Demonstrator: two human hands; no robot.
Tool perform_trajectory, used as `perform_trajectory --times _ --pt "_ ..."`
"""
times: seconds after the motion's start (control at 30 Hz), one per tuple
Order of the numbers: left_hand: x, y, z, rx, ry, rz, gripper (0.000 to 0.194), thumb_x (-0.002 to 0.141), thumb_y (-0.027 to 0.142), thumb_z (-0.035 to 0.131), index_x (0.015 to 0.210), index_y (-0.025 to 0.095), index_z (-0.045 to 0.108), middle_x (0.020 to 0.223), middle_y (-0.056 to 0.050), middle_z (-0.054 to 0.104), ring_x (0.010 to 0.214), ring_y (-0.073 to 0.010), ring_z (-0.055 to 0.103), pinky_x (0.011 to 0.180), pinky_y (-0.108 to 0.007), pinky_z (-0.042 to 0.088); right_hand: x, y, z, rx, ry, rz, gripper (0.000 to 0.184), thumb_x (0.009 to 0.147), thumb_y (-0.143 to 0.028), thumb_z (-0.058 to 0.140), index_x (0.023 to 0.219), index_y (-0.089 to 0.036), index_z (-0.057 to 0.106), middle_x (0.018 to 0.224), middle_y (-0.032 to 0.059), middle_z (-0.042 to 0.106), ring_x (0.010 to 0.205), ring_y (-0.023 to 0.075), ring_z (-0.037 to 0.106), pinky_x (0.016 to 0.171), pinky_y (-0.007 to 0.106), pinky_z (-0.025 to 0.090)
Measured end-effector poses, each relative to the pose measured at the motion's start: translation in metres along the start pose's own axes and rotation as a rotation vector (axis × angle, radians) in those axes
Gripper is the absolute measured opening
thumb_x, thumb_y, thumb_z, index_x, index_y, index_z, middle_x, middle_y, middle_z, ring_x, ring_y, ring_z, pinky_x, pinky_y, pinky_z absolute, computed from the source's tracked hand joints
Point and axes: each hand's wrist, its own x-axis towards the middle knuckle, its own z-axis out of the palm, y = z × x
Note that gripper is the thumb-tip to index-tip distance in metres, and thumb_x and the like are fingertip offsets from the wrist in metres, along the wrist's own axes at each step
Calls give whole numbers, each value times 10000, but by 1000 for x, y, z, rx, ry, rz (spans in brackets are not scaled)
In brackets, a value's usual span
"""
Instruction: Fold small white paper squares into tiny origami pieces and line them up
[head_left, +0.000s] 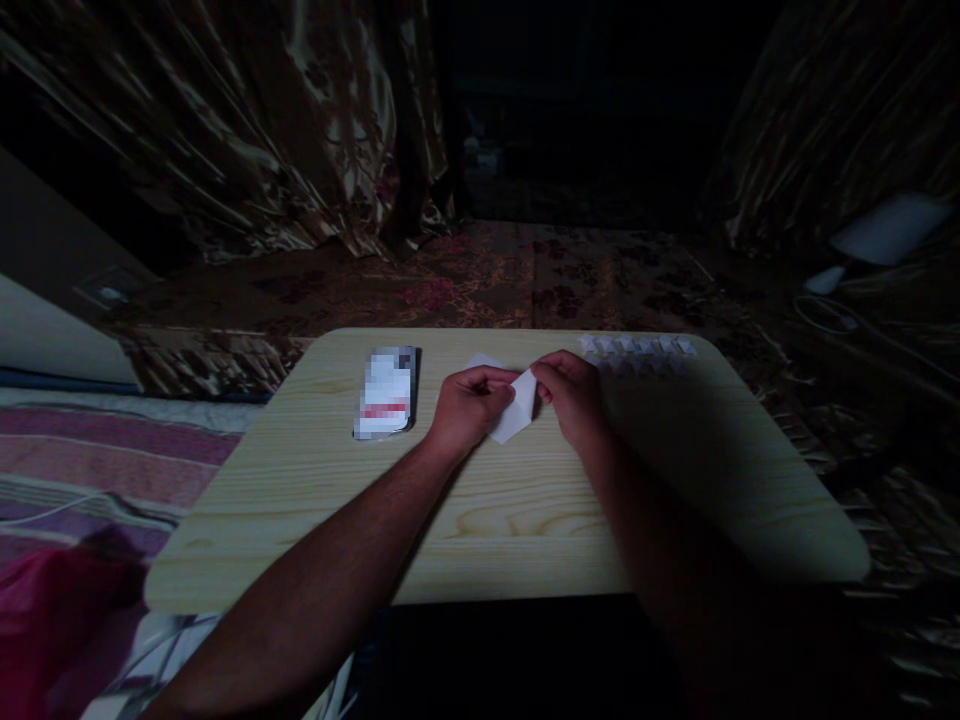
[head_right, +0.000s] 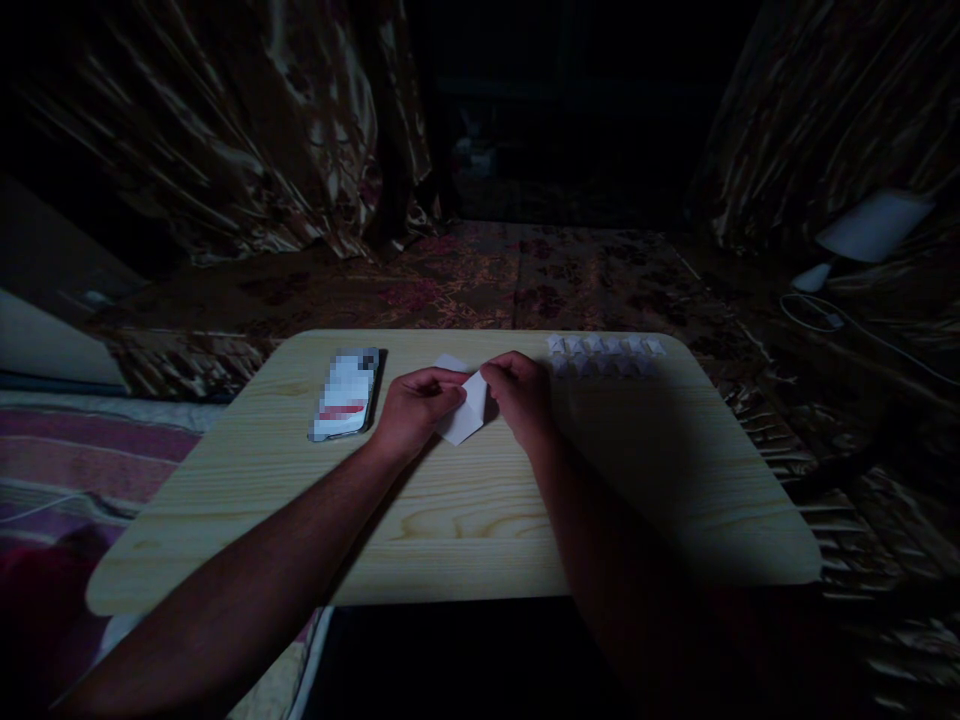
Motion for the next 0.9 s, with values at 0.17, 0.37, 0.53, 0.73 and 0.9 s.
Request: perform_trajectory --times 0.17,0.37,0.53,0.73,0.9 --pt "0 0 0 30 -12 -2 239 645 241 772 862 141 755 736 -36 721 575 -103 597 553 -214 449 1 0 -1 15 38 -17 143 720 -339 631 693 -202 602 490 -60 501 465 102 432 452 236 325" --pt "1 -2 -2 35 -7 -22 253 633 246 779 861 141 756 721 -34 715 567 -100 588 541 -210 441 2 -3 -1 46 87 5 167 730 -354 610 671 -198 596 516 -51 526 460 94 424 450 240 318" --pt "1 -1 -1 15 22 -12 243 625 243 781 845 144 756 723 -34 719 577 -106 600 556 -215 454 0 -7 -1 72 5 58 198 724 -388 633 738 -190 631 527 -46 533 468 98 445 446 235 325" --pt "0 2 0 19 26 -15 251 616 251 782 840 141 755 713 -34 718 558 -109 597 542 -220 455 -1 -3 0 -9 -13 30 184 711 -360 652 757 -183 632 540 -36 566 489 108 485 481 236 370" --pt "1 0 -1 39 12 -3 244 629 253 772 848 147 759 718 -35 719 563 -112 596 545 -224 452 -1 -2 -1 -53 5 -24 158 729 -346 629 730 -189 630 530 -38 563 500 113 497 510 240 386"
